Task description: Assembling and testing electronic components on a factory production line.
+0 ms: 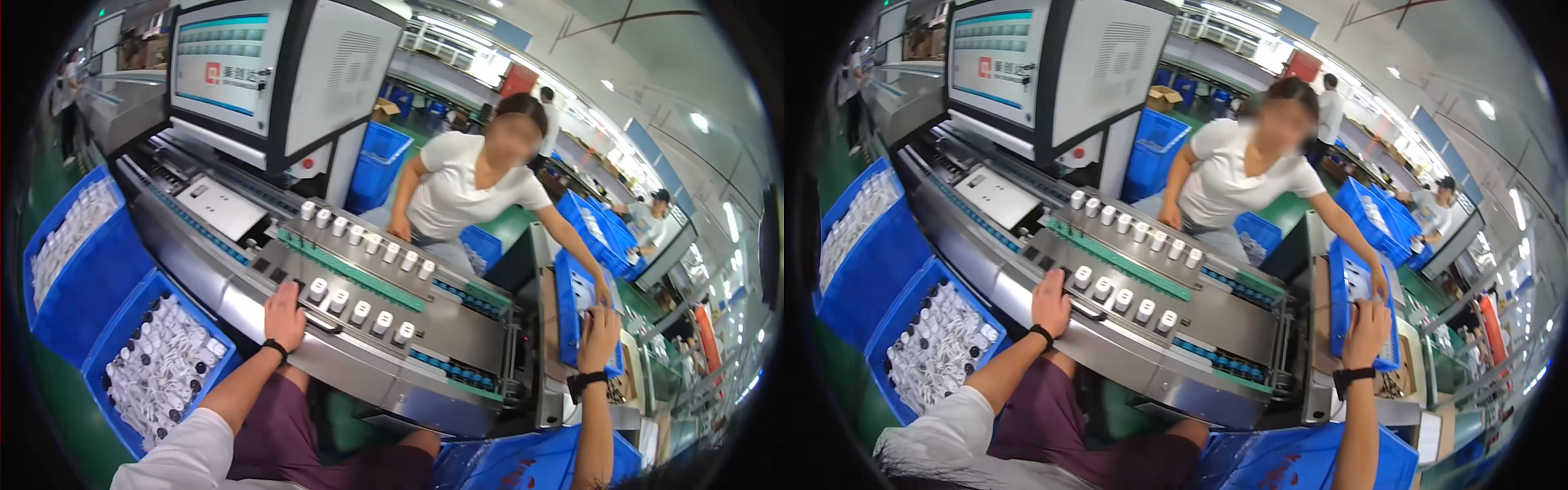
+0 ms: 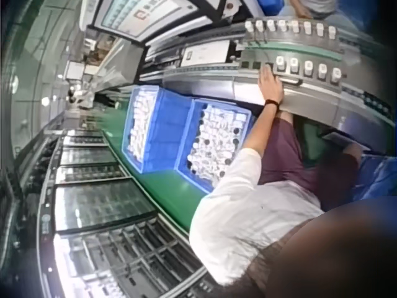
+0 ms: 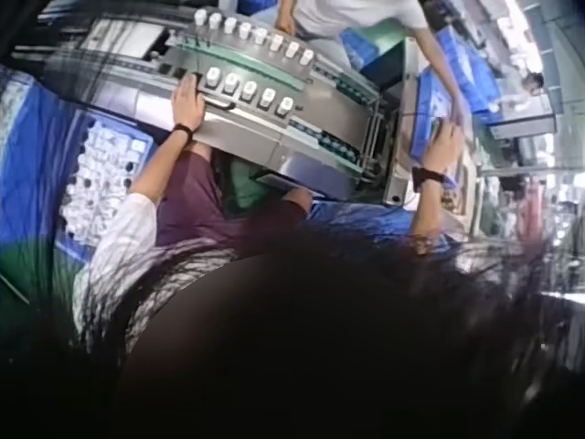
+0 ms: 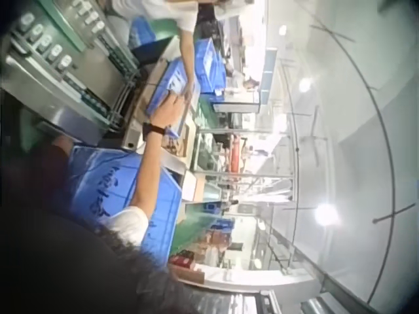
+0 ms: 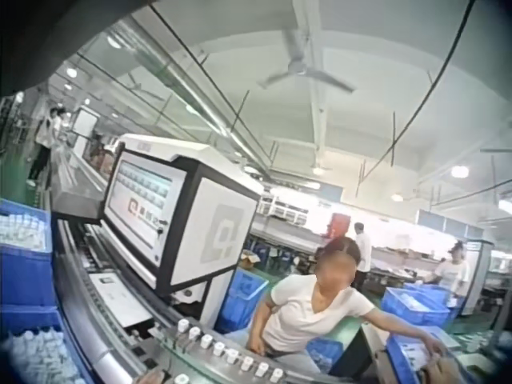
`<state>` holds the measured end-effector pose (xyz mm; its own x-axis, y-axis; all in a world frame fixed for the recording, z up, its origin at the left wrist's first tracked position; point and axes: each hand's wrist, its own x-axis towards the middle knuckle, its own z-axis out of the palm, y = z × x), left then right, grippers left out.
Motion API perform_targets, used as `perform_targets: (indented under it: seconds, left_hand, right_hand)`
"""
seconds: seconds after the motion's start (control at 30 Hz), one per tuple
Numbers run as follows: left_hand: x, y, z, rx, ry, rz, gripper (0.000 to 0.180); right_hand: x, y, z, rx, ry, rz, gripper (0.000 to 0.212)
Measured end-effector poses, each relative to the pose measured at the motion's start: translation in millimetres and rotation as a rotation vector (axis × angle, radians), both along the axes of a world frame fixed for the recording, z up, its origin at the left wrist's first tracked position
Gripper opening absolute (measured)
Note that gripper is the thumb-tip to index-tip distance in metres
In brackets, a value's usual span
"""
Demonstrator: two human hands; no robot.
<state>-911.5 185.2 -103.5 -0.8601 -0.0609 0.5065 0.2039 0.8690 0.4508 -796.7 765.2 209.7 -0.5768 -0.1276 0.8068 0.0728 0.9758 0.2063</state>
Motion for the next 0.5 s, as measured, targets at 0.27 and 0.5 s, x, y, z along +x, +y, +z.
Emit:
perform_targets:
  seconds: [0.27,0.5]
  left_hand:
    - [7,-2,1,-0.005,0.049,0.013,0.066]
    - [3,0,-2,-0.009,0.033,0.007,0.065]
  right_hand:
    - [-3,-29,-12,0.021,-0.153,0.143,0.012]
    - [-5,-45,-13,0.043,-0.202,0.21,0.015]
